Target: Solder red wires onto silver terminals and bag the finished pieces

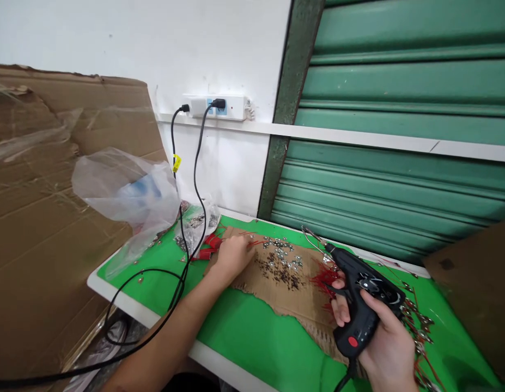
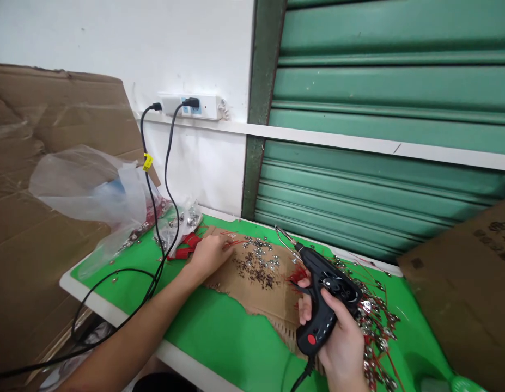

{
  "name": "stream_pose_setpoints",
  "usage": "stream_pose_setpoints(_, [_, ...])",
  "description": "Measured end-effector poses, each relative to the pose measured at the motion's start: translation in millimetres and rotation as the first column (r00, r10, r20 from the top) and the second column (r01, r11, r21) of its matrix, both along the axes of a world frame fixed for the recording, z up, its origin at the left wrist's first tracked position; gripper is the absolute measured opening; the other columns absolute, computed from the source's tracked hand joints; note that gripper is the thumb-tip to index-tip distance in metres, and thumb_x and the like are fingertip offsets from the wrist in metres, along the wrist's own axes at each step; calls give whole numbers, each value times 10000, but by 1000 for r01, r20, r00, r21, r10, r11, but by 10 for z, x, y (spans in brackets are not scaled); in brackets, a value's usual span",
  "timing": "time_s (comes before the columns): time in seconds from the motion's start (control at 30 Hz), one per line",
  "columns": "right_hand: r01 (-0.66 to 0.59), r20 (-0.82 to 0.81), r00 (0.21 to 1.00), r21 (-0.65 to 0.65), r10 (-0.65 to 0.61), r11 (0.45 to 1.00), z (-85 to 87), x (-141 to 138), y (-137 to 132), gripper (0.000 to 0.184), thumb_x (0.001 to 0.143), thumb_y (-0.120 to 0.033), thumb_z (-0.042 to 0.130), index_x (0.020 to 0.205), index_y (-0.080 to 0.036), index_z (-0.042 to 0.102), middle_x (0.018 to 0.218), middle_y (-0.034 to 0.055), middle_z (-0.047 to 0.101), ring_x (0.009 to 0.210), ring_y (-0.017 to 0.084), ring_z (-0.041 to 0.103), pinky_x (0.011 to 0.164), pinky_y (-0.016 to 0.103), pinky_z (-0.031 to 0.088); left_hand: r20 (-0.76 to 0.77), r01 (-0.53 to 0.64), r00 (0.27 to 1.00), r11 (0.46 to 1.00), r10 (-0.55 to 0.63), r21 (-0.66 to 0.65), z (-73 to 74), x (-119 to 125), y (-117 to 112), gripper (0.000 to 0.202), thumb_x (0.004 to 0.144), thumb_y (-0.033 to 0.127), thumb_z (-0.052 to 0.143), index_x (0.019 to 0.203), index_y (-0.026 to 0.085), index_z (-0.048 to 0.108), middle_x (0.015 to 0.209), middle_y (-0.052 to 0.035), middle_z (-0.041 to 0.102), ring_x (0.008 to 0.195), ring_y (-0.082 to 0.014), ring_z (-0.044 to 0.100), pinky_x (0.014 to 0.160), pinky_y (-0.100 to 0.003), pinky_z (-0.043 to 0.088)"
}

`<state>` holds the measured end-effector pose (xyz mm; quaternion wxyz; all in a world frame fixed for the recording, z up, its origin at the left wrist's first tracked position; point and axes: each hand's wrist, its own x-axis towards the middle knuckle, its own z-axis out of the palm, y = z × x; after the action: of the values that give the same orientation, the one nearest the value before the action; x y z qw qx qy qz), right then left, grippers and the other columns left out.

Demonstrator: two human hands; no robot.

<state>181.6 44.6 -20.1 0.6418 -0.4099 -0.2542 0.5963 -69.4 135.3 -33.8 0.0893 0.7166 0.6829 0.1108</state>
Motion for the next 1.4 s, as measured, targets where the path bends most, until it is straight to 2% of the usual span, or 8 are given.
stream_pose_setpoints(0.17, [-6,25,1000,-24,7,1000,62,-55,-25,224,697,-332,705,868,-189,728,745,78,648,465,130,436,418,272,432,-6,-36,999,999,36,-25,-14,52,78,291,911,352,454,980,180,679,972,-136,724,918,-257,696,817,-340,549])
stream_pose_setpoints(0.3, [-20,19,1000,-45,21,999,80,-107,-54,258,736,-311,692,953,-174,718,769,79,642,497,135,439,454,270,435,-62,-26,998,999,23,-44,-44,87,116,354,941,302,357,1028,117,646,996,-186,709,920,-281,699,811,-374,559])
stream_pose_setpoints(0.43, [-40,8,999,-58,41,998,29,-100,-48,251,739,-323,693,943,-178,707,588,33,536,503,167,435,449,286,423,-67,-4,998,998,0,-64,-79,110,100,378,963,277,292,1087,75,585,1012,-211,690,953,-277,694,822,-362,558])
stream_pose_setpoints(0.67, [-106,44,993,-48,108,993,-49,-40,3,265,706,-362,725,903,-185,717,534,21,507,499,182,448,459,306,431,-16,4,1000,1000,-3,12,-62,20,43,325,968,279,279,1068,118,541,1042,-166,670,937,-234,678,826,-328,542])
stream_pose_setpoints(0.87, [-36,80,996,-36,39,999,-20,-105,18,277,676,-375,726,852,-160,733,534,22,509,459,151,417,406,266,395,19,8,1000,1000,-8,-4,-77,-76,16,314,976,295,292,1075,141,546,1041,-143,669,939,-236,669,816,-334,529])
stream_pose_setpoints(1.07, [-78,102,992,-24,80,997,-69,-84,29,276,712,-389,705,856,-154,737,504,19,496,469,151,425,437,259,415,208,14,977,985,-50,172,-100,-141,21,196,937,225,399,952,140,576,1009,-116,653,957,-191,620,862,-296,505])
stream_pose_setpoints(1.27, [-122,132,983,-52,128,991,9,-75,27,289,688,-413,717,809,-151,744,499,29,513,464,146,425,428,252,399,588,59,801,993,-111,106,-157,-152,22,32,768,121,583,760,153,582,688,10,628,632,-98,582,587,-184,430])
stream_pose_setpoints(1.4, [-184,159,967,-94,197,979,105,-36,32,290,716,-416,721,834,-153,751,491,32,521,472,153,447,444,252,410,610,178,764,977,-210,114,-164,-150,-2,268,721,61,581,968,151,633,717,22,648,651,-95,593,614,-180,439])
